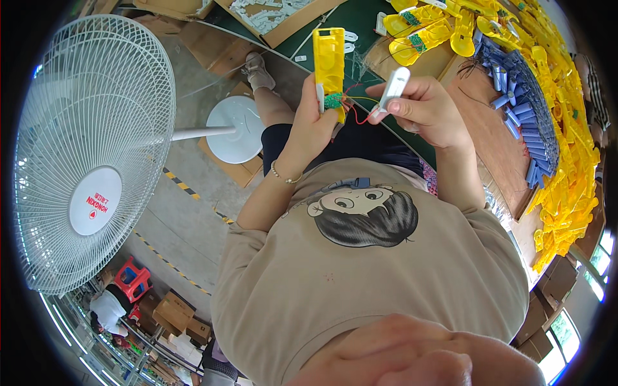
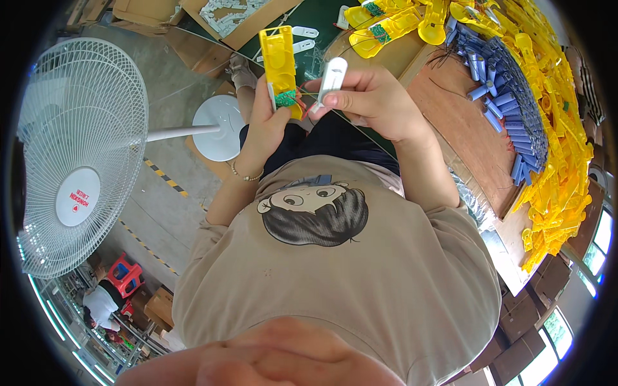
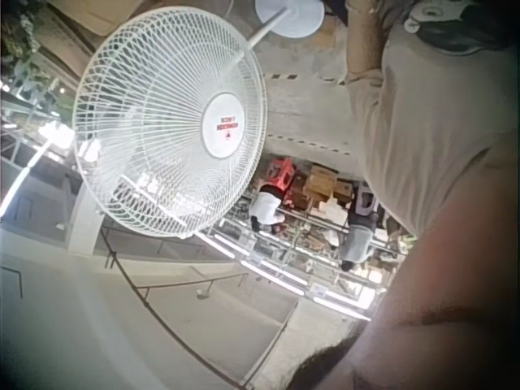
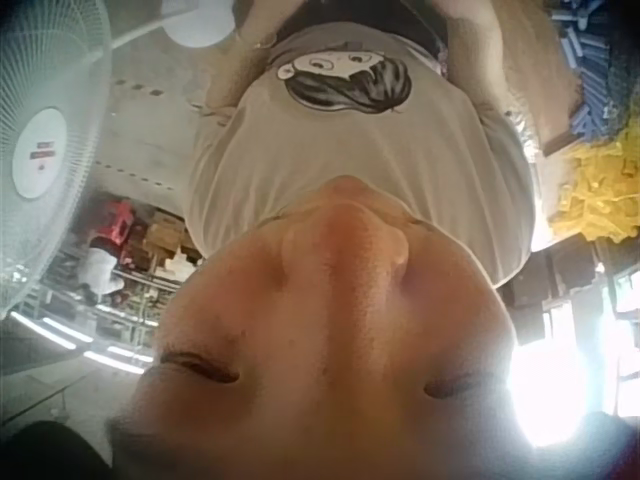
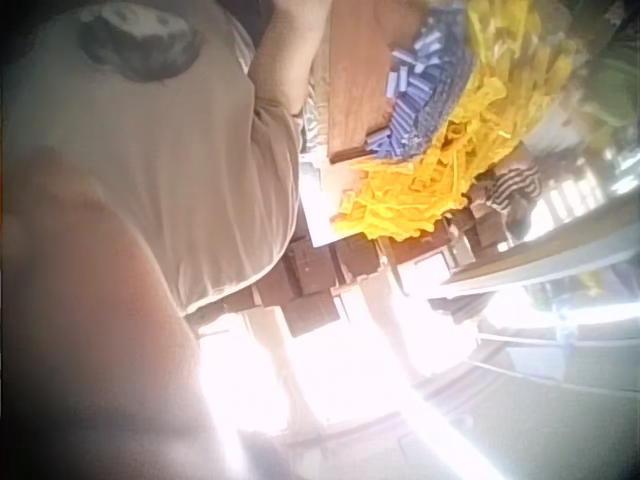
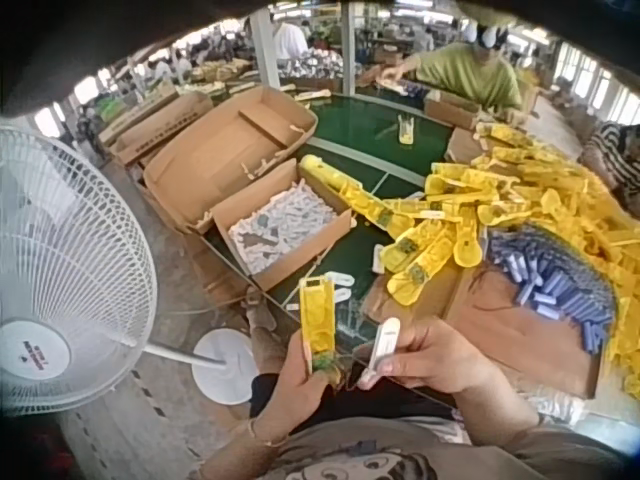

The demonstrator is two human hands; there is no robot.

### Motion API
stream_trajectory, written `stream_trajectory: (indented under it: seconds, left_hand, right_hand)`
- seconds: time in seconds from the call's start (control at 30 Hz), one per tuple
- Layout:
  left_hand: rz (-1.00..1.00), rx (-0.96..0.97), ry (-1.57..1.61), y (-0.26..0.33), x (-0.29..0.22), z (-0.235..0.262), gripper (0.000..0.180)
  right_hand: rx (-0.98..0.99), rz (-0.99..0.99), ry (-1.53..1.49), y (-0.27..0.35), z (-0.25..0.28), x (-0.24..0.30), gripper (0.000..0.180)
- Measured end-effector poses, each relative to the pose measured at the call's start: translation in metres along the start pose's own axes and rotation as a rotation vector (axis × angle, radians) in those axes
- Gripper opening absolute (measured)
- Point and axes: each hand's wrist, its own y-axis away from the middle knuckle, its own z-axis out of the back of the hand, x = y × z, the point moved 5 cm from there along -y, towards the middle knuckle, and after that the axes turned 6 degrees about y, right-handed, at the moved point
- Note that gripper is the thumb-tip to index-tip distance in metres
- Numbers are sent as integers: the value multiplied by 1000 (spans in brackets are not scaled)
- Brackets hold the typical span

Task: The person assembles portable flashlights by picking up plastic housings, inserting batteries and small white plastic components into each housing by hand, and fitting the pieces together.

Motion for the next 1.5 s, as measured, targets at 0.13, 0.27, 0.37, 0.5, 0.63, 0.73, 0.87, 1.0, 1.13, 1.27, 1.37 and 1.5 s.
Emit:
stream_trajectory:
  seconds: [0.13, 0.27, 0.37, 0.5, 0.63, 0.73, 0.87, 1.0, 1.13, 1.27, 1.37, 1.5]
  left_hand:
    - [-45, 80, -271, 6, -6, -10, 58]
    - [-201, 138, -589, 10, -9, -14, 59]
    - [-294, 132, -698, 11, -13, -11, 58]
    - [-304, 194, -758, 14, -14, -13, 58]
    - [-222, 232, -618, 17, -6, -18, 58]
    - [47, 289, -310, 24, 2, -32, 58]
    - [79, 260, -320, 28, 6, -42, 57]
    - [-344, 283, -591, 24, -23, -39, 56]
    - [-701, -12, -521, 12, -61, -17, 41]
    - [-653, 325, -453, 1, -69, -28, 29]
    - [-530, 344, -292, 1, -60, -33, 32]
    - [-72, 424, 306, -1, -44, -43, 72]
  right_hand:
    - [27, -109, -22, -8, -3, 5, 25]
    - [17, -153, -37, -10, 7, -6, 30]
    - [44, -195, -174, -6, 13, -11, 35]
    - [61, -201, -285, 0, 19, -11, 36]
    - [-505, 161, 462, -2, 33, -7, 32]
    - [-668, 130, 839, 4, 28, 7, 32]
    - [-485, 275, 349, 0, 8, -2, 36]
    - [-289, 57, 222, -5, 11, -17, 36]
    - [-116, 103, 27, 1, 0, -10, 41]
    - [58, 146, -57, 3, 0, -2, 57]
    - [116, 146, -191, 5, -5, -3, 53]
    - [218, 109, -226, 8, -24, -12, 54]
